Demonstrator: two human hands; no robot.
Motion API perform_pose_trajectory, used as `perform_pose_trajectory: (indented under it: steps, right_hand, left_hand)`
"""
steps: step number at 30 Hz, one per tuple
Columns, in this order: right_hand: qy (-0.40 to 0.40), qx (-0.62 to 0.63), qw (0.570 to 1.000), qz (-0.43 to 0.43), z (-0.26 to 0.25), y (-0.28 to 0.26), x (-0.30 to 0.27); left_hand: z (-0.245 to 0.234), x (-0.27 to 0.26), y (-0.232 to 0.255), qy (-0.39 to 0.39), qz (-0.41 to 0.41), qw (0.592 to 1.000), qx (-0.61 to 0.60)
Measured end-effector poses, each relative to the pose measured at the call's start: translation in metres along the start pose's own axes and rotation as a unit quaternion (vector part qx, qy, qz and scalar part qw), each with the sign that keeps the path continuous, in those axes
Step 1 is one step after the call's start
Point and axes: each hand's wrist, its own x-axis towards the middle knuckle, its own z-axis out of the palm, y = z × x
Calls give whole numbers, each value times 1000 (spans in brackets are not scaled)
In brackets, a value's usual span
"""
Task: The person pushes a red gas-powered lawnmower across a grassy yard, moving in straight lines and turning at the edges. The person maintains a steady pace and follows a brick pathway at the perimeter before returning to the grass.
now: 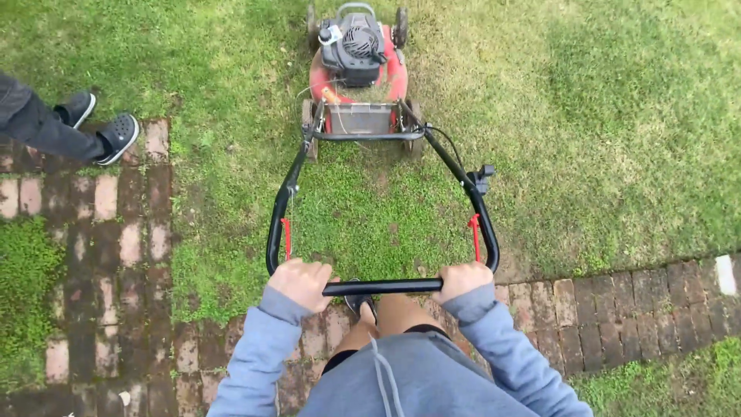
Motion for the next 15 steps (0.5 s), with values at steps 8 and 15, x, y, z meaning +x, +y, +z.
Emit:
perform_pose_trajectory:
  steps: [8, 15]
  right_hand:
    - [17, -31, 999, 5, -66, 1, 100]
    - [59, -17, 998, 0, -123, 10, 200]
  left_hand:
    - [6, 86, -84, 10, -6, 1000, 6]
    - [20, 171, -161, 37, -18, 999, 33]
